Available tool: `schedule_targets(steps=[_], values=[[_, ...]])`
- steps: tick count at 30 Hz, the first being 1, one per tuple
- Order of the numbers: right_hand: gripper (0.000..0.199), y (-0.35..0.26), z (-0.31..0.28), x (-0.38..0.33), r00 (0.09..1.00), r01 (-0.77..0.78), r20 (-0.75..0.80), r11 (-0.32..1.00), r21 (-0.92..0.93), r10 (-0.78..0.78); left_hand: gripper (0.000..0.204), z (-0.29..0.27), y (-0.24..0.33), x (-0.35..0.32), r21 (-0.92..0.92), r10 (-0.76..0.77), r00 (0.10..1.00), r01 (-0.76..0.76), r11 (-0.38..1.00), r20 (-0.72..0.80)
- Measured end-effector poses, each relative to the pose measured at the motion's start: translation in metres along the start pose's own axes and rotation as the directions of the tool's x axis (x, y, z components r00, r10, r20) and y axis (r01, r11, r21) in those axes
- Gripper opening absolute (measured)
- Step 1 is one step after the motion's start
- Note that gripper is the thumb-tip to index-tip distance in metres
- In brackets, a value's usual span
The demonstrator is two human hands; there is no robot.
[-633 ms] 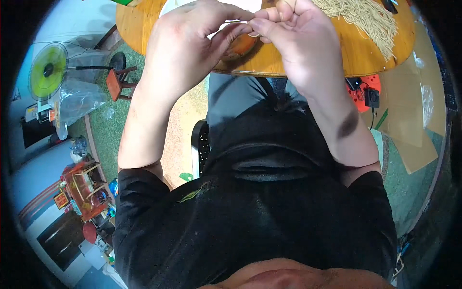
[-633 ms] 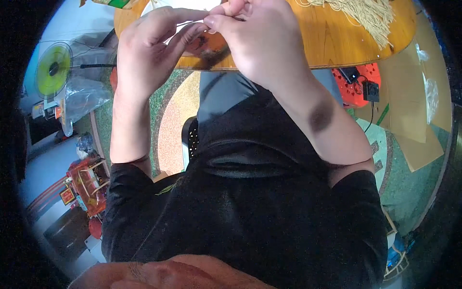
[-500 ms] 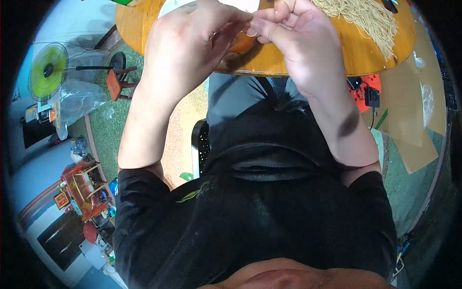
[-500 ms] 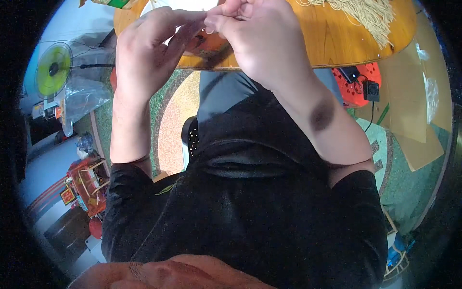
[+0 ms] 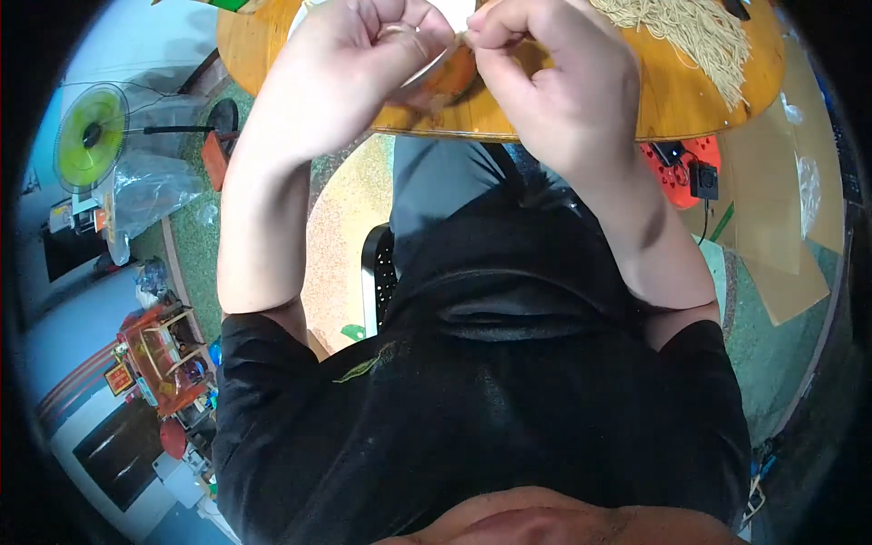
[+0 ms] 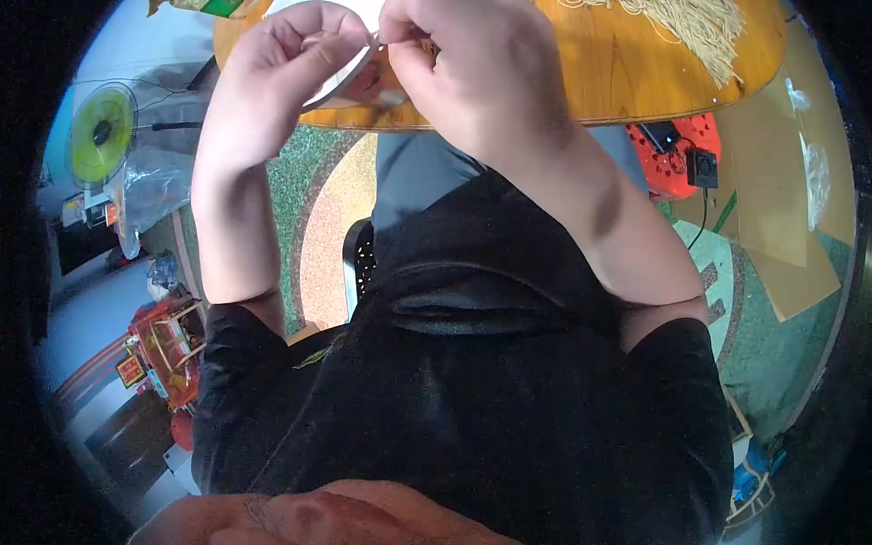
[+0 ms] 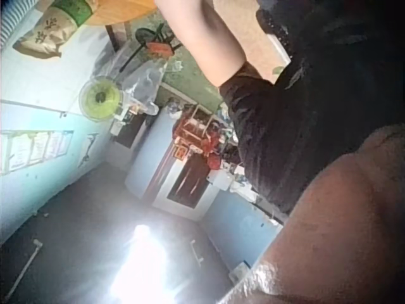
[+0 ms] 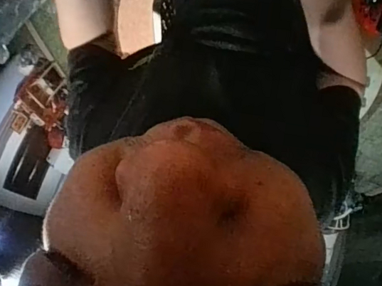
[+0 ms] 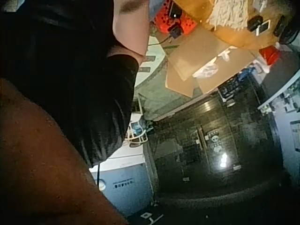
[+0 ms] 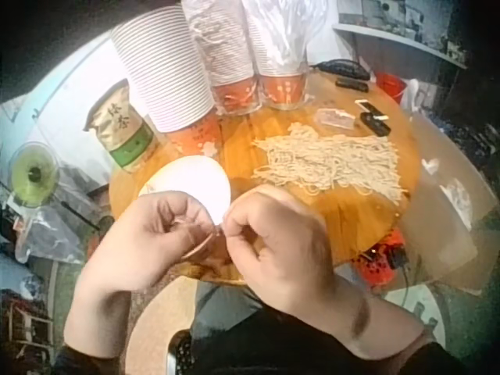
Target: Attaching decorative strings to festive paper cups and bagging stacks of cups in a manufacturing workshop.
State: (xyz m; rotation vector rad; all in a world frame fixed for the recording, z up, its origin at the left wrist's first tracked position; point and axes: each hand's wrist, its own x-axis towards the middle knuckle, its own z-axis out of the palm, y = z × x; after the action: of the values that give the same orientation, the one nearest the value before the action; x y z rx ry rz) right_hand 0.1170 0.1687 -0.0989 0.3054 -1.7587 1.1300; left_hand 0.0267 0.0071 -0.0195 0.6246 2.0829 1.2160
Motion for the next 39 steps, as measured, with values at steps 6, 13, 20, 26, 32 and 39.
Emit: schedule_targets(steps=[6, 13, 20, 26, 32, 39], values=[[0.024, -0.014, 0.004, -0.007, 0.986, 0.118, -0.117, 0.993, -0.023, -0.119, 0.015, -0.004, -0.003, 0.007, -0.170, 0.060, 0.996, -0.047, 0.984, 0.068], [0.023, -0.032, -0.004, -0.006, 0.979, -0.202, 0.027, 0.976, -0.087, 0.204, 0.014, -0.010, -0.005, 0.012, -0.146, 0.036, 0.988, -0.014, 0.989, 0.150], [0.018, -0.026, -0.002, -0.007, 0.965, -0.260, -0.018, 0.957, -0.127, 0.260, 0.012, 0.004, -0.014, 0.023, -0.356, 0.513, 0.835, -0.426, 0.832, 0.201], [0.003, 0.007, 0.004, -0.047, 0.887, -0.442, 0.171, 0.895, 0.052, 0.429, 0.016, 0.008, -0.004, 0.011, -0.093, 0.123, 0.979, -0.139, 0.986, -0.160], [0.003, -0.001, 0.004, -0.040, 0.885, -0.443, 0.232, 0.883, 0.152, 0.404, 0.019, 0.015, 0.001, 0.006, 0.376, 0.252, 0.938, -0.150, 0.914, -0.239], [0.003, 0.019, 0.007, -0.036, 0.985, -0.116, 0.154, 0.957, 0.266, 0.076, 0.017, 0.016, 0.002, 0.010, 0.355, 0.239, 0.955, -0.164, 0.920, -0.179]])
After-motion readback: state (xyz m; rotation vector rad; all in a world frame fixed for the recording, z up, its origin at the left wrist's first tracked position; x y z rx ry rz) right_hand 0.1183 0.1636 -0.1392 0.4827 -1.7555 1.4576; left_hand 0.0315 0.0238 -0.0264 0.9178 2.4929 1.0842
